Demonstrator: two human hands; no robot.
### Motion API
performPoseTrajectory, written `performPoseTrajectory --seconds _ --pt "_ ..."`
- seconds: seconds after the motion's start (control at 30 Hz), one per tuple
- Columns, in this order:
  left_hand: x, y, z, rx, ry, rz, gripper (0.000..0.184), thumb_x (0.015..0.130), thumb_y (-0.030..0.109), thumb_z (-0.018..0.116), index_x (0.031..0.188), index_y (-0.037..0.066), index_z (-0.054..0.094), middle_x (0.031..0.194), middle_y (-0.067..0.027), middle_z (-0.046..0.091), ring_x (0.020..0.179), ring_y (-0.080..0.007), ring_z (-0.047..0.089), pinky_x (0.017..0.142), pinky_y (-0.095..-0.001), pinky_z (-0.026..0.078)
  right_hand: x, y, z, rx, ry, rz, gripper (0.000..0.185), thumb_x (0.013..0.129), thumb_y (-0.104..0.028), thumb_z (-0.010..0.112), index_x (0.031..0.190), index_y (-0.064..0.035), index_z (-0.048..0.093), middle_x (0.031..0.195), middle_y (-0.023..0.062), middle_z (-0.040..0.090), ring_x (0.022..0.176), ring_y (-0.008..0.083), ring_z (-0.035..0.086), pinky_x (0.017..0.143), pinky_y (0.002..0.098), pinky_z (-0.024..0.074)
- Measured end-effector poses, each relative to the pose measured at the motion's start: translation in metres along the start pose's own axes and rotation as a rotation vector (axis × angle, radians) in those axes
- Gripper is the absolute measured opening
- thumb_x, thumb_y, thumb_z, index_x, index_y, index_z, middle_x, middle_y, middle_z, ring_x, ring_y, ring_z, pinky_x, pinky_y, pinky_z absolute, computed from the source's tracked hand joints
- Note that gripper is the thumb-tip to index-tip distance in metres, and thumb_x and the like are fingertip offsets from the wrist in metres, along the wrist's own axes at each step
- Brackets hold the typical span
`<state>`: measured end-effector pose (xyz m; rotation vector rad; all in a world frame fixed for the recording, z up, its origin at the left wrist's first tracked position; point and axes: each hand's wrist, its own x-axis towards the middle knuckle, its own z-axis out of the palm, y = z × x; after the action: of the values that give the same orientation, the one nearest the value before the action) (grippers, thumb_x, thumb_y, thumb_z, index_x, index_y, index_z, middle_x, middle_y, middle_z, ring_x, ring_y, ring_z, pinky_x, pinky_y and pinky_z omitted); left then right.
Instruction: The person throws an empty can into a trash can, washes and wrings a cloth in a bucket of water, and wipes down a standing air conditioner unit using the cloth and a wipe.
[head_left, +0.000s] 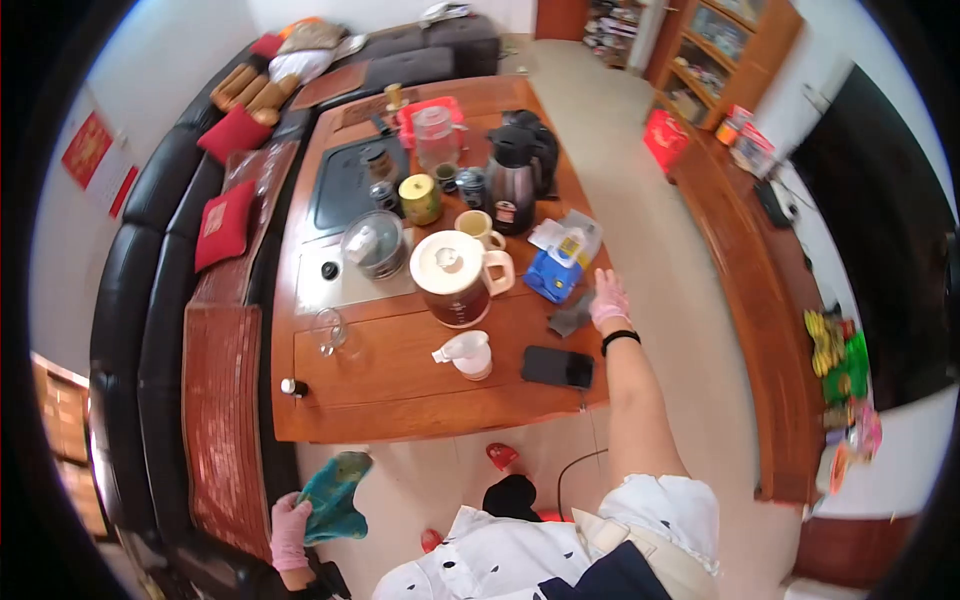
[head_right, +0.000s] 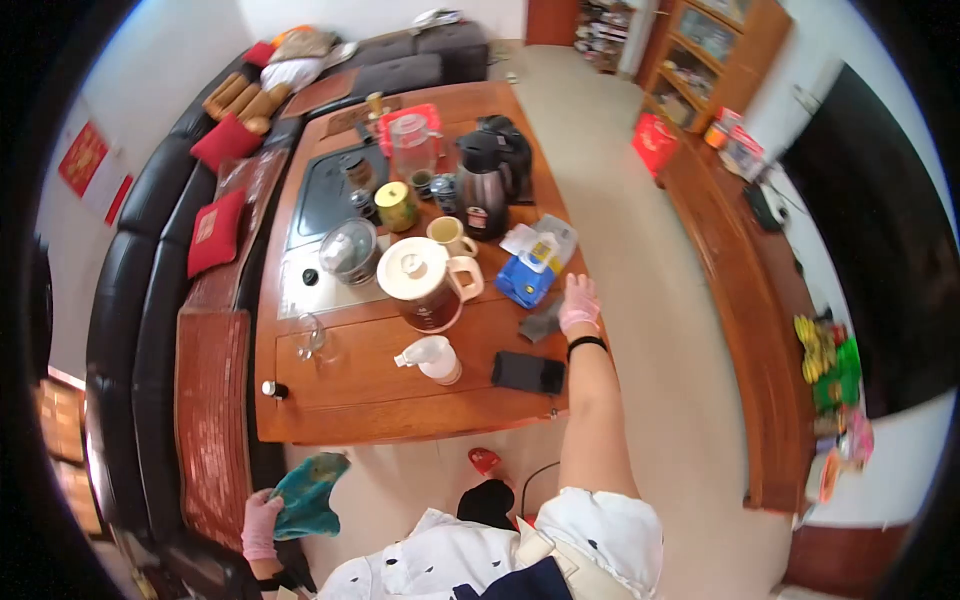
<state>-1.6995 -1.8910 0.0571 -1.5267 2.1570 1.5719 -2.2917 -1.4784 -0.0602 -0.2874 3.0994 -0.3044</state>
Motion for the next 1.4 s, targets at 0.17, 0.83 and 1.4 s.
performPoseTrajectory --seconds 0.17,0.83,1.4 --pt "-0.044 0.067 0.028 -0.031 0.208 0.004 0.06 0.078 0.006 0.061 0.133 -0.008 0.042 0.113 -0.0123 0.06 0.095 -0.0103 0.055 0.085 -0.0238 0.045 0.033 0.032 0.045 0.203 -0.099 -0.068 0.046 0.074 -0.019 0.071 0.118 -0.0091 0.06 0.115 0.0155 0.062 0.111 0.0309 0.057 0.097 0.0375 0.0433" --pt "-0.161 0.007 0.001 -0.998 0.298 0.454 0.044 0.094 0.032 0.055 0.128 0.004 0.054 0.115 -0.0083 0.062 0.103 -0.0159 0.057 0.092 -0.0314 0.044 -0.302 -0.337 -0.156 0.587 -0.57 -1.715 0.019 0.091 -0.017 0.053 0.09 -0.0015 0.065 0.078 0.011 0.066 0.074 0.031 0.063 0.07 0.0383 0.0498" --pt "-0.248 -0.179 -0.172 -0.486 0.683 0.209 0.086 0.063 0.028 0.083 0.14 0.02 0.044 0.112 -0.0052 0.044 0.108 -0.019 0.043 0.095 -0.0295 0.035 -0.609 -0.645 -0.111 0.241 -1.523 -2.257 0.019 0.089 -0.018 0.057 0.091 0.0 0.064 0.072 0.0057 0.061 0.069 0.011 0.054 0.065 0.0282 0.0458"
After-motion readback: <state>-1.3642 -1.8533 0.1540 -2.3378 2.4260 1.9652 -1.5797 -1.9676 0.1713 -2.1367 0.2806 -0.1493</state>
